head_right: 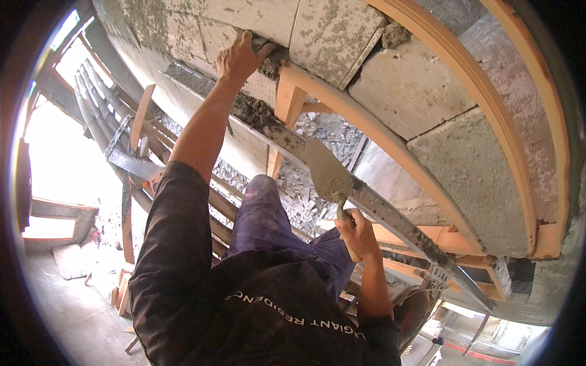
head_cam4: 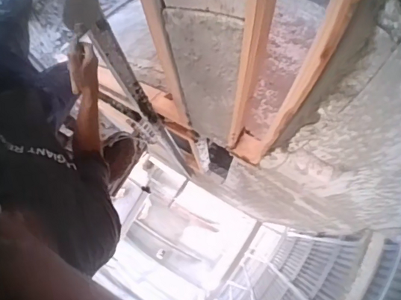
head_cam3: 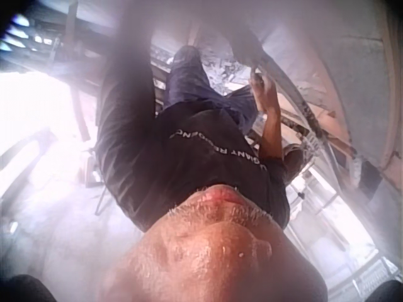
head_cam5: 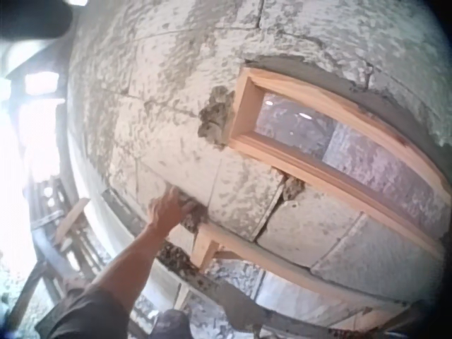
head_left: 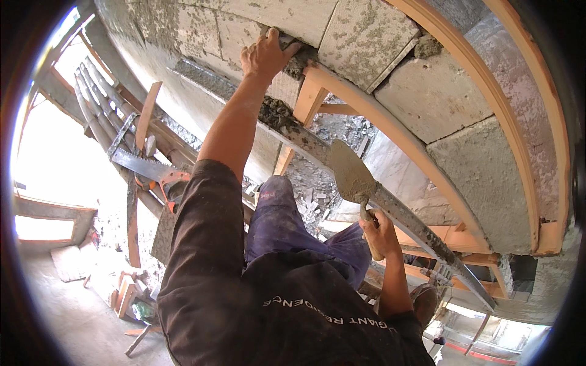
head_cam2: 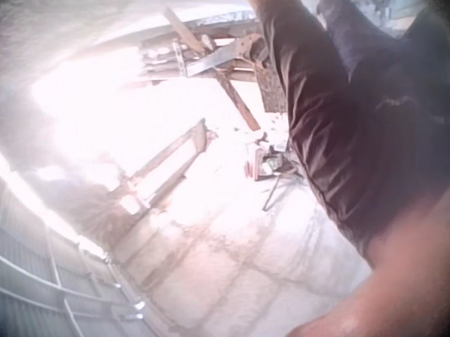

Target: The person applies grout to the gaps between tiles on a curved ceiling using a trowel. They scoop grout from a bucket, spread it into the joints, and smooth the surface repeatedly.

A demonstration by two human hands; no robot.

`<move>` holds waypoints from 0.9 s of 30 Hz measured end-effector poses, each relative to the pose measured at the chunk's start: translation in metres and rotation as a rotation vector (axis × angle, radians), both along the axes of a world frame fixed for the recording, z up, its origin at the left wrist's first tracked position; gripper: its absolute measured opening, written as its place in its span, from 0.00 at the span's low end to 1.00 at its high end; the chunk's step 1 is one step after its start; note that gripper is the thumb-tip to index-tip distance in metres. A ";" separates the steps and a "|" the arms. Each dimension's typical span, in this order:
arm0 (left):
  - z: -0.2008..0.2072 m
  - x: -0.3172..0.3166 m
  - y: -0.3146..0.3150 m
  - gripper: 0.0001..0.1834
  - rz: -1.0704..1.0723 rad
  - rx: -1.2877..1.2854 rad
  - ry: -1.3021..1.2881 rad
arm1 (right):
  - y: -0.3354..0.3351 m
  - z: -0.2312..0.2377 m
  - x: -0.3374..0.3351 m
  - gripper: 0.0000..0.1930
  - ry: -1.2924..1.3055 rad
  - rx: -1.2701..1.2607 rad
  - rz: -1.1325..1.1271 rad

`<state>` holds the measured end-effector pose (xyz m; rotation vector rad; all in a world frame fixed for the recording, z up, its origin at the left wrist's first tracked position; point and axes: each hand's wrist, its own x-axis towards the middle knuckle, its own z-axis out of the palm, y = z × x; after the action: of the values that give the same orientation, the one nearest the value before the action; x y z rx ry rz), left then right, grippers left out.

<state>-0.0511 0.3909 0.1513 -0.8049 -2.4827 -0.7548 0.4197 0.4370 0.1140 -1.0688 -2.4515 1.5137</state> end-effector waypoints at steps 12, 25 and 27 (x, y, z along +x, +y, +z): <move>-0.076 0.073 -0.008 0.42 -0.198 0.345 0.183 | -0.013 -0.034 0.059 0.17 0.020 -0.121 -0.178; -0.063 0.088 0.022 0.39 -0.202 0.343 0.098 | -0.013 -0.052 0.065 0.14 -0.010 -0.099 -0.147; -0.068 0.088 0.020 0.40 -0.206 0.441 0.131 | -0.011 -0.054 0.062 0.14 0.008 -0.105 -0.120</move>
<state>0.0364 0.4111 0.0828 -0.9111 -2.0271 -1.2248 0.4813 0.4261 0.0596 -1.2006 -2.2802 1.6210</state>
